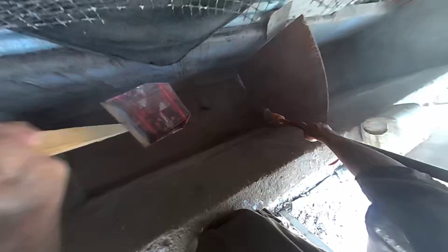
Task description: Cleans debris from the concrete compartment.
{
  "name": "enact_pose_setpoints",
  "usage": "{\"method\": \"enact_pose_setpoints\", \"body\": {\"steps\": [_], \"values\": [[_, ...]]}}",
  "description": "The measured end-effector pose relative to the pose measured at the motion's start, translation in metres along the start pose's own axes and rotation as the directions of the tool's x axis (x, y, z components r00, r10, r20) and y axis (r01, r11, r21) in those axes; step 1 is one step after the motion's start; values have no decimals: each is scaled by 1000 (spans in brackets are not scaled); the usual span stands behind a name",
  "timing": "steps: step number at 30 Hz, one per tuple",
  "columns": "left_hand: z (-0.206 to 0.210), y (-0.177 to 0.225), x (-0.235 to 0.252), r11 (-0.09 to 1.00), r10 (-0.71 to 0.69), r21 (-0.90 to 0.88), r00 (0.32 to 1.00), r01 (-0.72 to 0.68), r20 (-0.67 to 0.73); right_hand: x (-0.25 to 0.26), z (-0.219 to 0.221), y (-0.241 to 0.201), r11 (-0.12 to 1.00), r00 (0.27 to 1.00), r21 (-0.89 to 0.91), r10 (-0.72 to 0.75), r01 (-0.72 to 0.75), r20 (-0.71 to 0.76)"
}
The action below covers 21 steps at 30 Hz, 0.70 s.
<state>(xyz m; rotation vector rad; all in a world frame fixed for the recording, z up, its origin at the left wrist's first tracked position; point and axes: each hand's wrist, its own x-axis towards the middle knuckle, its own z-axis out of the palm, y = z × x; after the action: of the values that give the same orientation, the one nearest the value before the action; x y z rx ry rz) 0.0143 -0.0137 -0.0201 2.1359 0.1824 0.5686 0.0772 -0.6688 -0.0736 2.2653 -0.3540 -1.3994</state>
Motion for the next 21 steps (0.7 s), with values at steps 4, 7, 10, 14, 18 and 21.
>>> {"method": "enact_pose_setpoints", "body": {"steps": [4, 7, 10, 14, 18, 21], "values": [[79, -64, -20, 969, 202, -121, 971, -217, -127, 14, 3, -42, 998, 992, 9, 66, -68, 111], [111, -104, -49, 966, 208, -143, 977, -214, -55, 21, 10, -64, 993, 982, -64, 107, -98, 156], [133, -136, -86, 975, 114, -192, 993, -109, 17, 25, 13, -70, 990, 976, -97, 123, -107, 178], [145, -174, -138, 980, 19, -198, 991, 8, 133, 32, 20, -72, 986, 975, -136, 118, -93, 189], [142, -201, -172, 982, -24, -180, 979, 61, 202, 27, 17, -87, 979, 968, -167, 152, -119, 198], [132, -210, -185, 974, -55, -200, 970, 104, 236, 21, 9, -99, 977, 968, -163, 167, -136, 189]]}}
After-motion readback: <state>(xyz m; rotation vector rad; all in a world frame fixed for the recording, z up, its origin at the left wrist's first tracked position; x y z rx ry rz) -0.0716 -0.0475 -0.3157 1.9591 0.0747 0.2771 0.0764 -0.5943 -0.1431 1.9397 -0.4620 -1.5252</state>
